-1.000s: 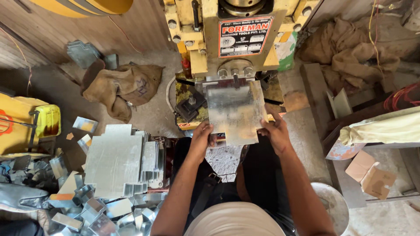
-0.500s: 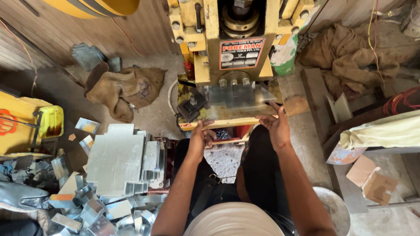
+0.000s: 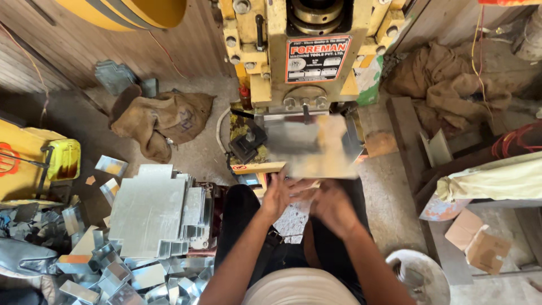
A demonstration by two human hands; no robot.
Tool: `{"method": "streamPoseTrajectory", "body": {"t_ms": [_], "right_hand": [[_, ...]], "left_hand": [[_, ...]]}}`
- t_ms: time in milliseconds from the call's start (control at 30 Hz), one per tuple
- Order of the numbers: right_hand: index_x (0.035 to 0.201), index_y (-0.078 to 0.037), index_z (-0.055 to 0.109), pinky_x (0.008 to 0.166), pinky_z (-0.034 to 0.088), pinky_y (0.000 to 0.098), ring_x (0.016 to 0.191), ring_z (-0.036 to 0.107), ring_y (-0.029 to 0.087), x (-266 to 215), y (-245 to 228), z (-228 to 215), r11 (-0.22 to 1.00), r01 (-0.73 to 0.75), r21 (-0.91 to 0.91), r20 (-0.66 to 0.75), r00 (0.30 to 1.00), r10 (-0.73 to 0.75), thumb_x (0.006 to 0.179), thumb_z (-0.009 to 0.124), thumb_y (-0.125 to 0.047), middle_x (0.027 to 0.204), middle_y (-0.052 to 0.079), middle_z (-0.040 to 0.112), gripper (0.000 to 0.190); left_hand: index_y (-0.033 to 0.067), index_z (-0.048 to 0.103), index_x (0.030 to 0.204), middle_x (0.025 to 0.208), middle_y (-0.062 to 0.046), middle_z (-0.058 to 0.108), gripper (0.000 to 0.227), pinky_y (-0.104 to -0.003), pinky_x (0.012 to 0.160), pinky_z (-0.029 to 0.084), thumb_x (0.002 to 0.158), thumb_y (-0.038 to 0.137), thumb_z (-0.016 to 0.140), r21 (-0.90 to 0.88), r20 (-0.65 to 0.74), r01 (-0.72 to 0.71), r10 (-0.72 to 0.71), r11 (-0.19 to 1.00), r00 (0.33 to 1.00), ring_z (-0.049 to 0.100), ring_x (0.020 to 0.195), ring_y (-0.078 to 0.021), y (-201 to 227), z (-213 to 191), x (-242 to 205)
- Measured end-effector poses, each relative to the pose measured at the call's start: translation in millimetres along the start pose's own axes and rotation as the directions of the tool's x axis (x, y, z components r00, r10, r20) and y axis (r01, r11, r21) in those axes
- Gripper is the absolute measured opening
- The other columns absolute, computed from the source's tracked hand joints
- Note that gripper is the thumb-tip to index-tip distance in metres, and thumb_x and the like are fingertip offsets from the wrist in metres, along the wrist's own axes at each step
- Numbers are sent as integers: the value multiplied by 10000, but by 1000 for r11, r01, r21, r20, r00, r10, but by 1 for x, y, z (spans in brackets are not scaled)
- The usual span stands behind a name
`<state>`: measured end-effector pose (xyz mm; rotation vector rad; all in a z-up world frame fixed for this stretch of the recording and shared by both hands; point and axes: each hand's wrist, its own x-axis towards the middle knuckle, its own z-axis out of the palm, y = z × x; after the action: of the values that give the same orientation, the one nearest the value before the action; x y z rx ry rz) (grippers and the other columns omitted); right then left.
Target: The person sits in front of a Foreman press machine and repeatedly places flat metal sheets into the machine's die. They operate the press to bend the metal, then remove the finished piece and place it on a growing pile. The person continues this cycle of loading, pressing, and unloading metal sheets.
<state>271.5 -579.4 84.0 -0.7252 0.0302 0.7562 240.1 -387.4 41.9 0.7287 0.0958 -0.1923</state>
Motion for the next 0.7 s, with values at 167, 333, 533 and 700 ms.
{"method": "streamPoseTrajectory", "body": {"t_ms": [167,333,533,700], "right_hand": [[995,85,721,837,595,460,882,731,317,-49,-2,-1,942,140,-304,283,958,-51,937,739,-99,961,226,764,194],[1251,67,621,877,527,315,938,661,182,-10,-50,-42,421,359,-833,-4,757,-653,1015,668,-76,999,127,705,280],[1513,-30,426,656,536,292,643,654,158,27,-51,-58,615,68,-786,-204,910,-361,909,672,-70,778,82,713,654],[1460,-1,543,615,505,275,624,599,132,38,-43,-57,674,102,-732,-289,849,-442,929,684,-62,735,66,666,553]], "left_hand": [[58,346,1520,1417,-157,575,656,-363,991,430,935,108,641,389,-286,-169,293,906,912,577,1202,-227,-24,-21,34],[13,475,1365,1295,-138,632,440,-331,1016,462,953,56,621,377,-339,-175,311,910,888,600,1162,-189,-15,-43,44],[-39,616,1182,951,-108,726,263,-303,689,533,1035,178,595,368,-457,-37,216,929,863,677,800,-159,-10,-38,18],[7,643,1238,577,-31,544,305,-266,401,369,1051,235,565,491,-420,-1,237,871,876,494,435,-110,6,-23,-11]]}}
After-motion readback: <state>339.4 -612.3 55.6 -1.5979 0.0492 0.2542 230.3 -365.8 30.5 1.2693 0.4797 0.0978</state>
